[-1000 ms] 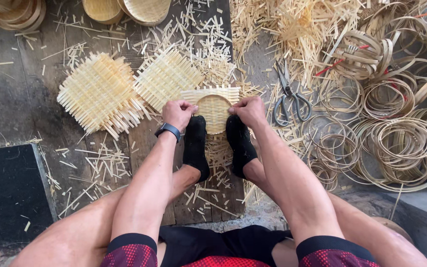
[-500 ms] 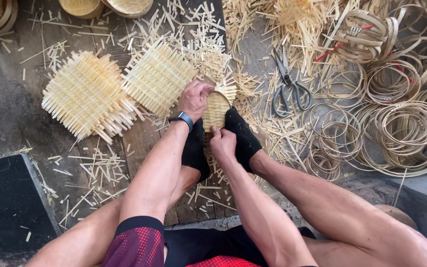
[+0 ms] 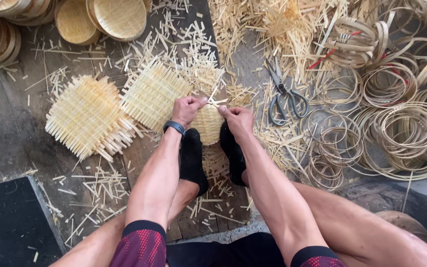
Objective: The person constructs bamboo baskets by weaving strips, trimming edges with shears, and fitting a wooden circular mold.
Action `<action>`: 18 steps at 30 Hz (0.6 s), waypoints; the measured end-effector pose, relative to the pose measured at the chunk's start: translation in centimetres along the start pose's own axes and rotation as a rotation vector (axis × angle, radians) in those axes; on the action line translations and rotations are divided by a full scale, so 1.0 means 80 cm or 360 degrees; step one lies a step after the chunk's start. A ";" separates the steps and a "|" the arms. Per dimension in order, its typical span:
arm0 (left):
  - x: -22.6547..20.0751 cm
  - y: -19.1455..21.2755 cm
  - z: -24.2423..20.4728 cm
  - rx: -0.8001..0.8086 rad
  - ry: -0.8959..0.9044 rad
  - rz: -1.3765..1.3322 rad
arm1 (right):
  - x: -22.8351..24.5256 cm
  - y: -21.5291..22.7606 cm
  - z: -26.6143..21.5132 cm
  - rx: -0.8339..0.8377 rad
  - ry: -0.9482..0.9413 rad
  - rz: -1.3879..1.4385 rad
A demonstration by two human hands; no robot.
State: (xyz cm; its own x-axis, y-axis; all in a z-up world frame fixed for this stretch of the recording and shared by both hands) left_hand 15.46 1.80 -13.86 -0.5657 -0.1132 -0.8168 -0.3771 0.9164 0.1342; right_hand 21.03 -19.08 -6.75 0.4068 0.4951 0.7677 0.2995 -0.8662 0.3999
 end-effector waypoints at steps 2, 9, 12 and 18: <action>-0.003 0.004 -0.005 0.0014 -0.0102 -0.0007 | -0.002 0.001 0.003 0.0043 0.0000 -0.0015; -0.053 -0.003 -0.042 0.0325 -0.0208 0.0030 | 0.108 0.104 0.029 0.0074 0.0237 -0.0749; -0.112 0.000 -0.080 0.0117 -0.0859 0.0262 | 0.195 0.215 0.024 0.0171 0.0827 -0.1631; -0.083 -0.064 -0.159 0.0018 -0.1337 0.1244 | 0.129 0.305 0.015 0.0525 0.0532 -0.2189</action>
State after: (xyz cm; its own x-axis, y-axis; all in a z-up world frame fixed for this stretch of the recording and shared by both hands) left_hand 11.84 -7.01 -1.98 0.0276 0.7766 -0.6294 -0.1292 0.6272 0.7681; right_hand 33.63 -35.05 10.35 -0.5623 0.8266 -0.0232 0.4786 0.3483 0.8060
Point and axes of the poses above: each hand's wrist, its own z-axis towards the middle knuckle, its own y-axis out of the back of the hand, x = y × z, the point moved 6 cm from there along z, towards the middle knuckle, and after that the axes turned 3 degrees about y, right-handed, at the moved point
